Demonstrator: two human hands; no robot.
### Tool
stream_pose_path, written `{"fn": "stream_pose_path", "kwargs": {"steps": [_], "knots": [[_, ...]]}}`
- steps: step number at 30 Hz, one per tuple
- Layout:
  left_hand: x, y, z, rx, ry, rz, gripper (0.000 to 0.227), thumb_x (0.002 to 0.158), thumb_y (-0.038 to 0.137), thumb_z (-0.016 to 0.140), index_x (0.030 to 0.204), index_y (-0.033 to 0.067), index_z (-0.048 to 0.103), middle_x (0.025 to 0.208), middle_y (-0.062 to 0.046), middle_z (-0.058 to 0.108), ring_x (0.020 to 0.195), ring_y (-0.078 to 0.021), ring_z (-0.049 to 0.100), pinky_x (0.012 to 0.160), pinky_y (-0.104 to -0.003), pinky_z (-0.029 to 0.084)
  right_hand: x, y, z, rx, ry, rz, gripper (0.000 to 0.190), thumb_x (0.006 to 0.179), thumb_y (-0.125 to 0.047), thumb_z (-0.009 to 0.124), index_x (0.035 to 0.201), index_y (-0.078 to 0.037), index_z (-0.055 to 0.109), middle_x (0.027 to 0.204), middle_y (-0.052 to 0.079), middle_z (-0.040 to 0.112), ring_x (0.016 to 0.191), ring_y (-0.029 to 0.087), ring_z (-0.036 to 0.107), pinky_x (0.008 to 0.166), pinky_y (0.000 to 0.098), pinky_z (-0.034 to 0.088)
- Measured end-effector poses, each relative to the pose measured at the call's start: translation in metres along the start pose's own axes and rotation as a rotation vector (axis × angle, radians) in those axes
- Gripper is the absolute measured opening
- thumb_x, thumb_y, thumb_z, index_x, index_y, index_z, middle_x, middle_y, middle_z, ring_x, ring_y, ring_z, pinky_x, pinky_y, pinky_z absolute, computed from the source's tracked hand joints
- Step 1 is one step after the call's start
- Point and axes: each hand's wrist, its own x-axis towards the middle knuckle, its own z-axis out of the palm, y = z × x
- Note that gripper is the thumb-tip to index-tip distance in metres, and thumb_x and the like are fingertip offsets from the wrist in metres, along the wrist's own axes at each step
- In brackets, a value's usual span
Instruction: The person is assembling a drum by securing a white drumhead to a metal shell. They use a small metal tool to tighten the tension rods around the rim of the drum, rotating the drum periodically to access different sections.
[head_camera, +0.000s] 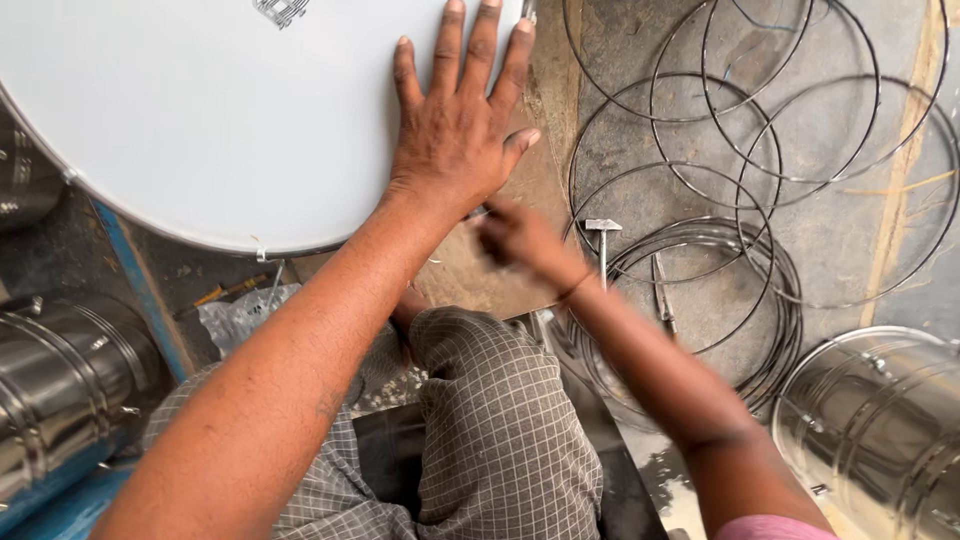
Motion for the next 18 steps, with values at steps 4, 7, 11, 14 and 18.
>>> {"fn": "stream_pose_path", "kwargs": {"steps": [4, 7, 11, 14, 18], "knots": [[-0.001, -0.001, -0.003, -0.014, -0.004, -0.002, 0.093, 0.105, 0.062, 0.063, 0.17, 0.0147, 0.017, 0.171, -0.018, 0.013, 0.157, -0.0409, 0.011, 0.117, -0.079, 0.017, 0.062, -0.068, -0.099, -0.737, -0.275, -0.181, 0.016, 0.089, -0.012, 0.071, 0.099, 0.0, 0.074, 0.083, 0.008, 0.076, 0.068, 0.017, 0.067, 0.06, 0.031, 0.055], [0.0, 0.003, -0.005, 0.004, 0.037, -0.011, 0.093, 0.1, 0.064, 0.064, 0.167, 0.0173, 0.019, 0.169, -0.017, 0.014, 0.155, -0.0393, 0.011, 0.116, -0.079, 0.017, 0.082, -0.107, -0.101, -1.031, -0.529, -0.329, 0.013, 0.09, -0.01, 0.068, 0.094, 0.001, 0.073, 0.079, 0.009, 0.076, 0.07, 0.019, 0.07, 0.063, 0.0347, 0.056], [0.002, 0.001, 0.004, -0.027, 0.086, -0.003, 0.095, 0.099, 0.065, 0.065, 0.167, 0.0168, 0.019, 0.168, -0.017, 0.018, 0.154, -0.0398, 0.015, 0.116, -0.078, 0.017, 0.028, -0.084, -0.078, -0.867, 0.085, 0.038, 0.019, 0.103, -0.018, 0.058, 0.119, -0.012, 0.065, 0.089, 0.008, 0.072, 0.076, 0.023, 0.069, 0.058, 0.0437, 0.058], [0.0, 0.002, 0.012, -0.024, 0.095, 0.005, 0.094, 0.101, 0.065, 0.065, 0.167, 0.0141, 0.021, 0.167, -0.017, 0.024, 0.152, -0.0385, 0.022, 0.115, -0.076, 0.019, -0.009, -0.031, -0.05, -0.419, 0.052, -0.252, 0.016, 0.104, -0.011, 0.056, 0.117, -0.002, 0.054, 0.091, 0.014, 0.076, 0.078, 0.024, 0.075, 0.066, 0.0373, 0.06], [-0.003, 0.002, 0.016, 0.04, 0.184, 0.026, 0.09, 0.105, 0.064, 0.065, 0.167, 0.012, 0.025, 0.164, -0.017, 0.03, 0.15, -0.035, 0.027, 0.114, -0.074, 0.022, -0.029, 0.01, 0.009, 0.148, -0.006, -0.145, 0.018, 0.102, -0.008, 0.055, 0.109, 0.0, 0.041, 0.097, 0.019, 0.074, 0.082, 0.027, 0.078, 0.065, 0.0398, 0.065]]}}
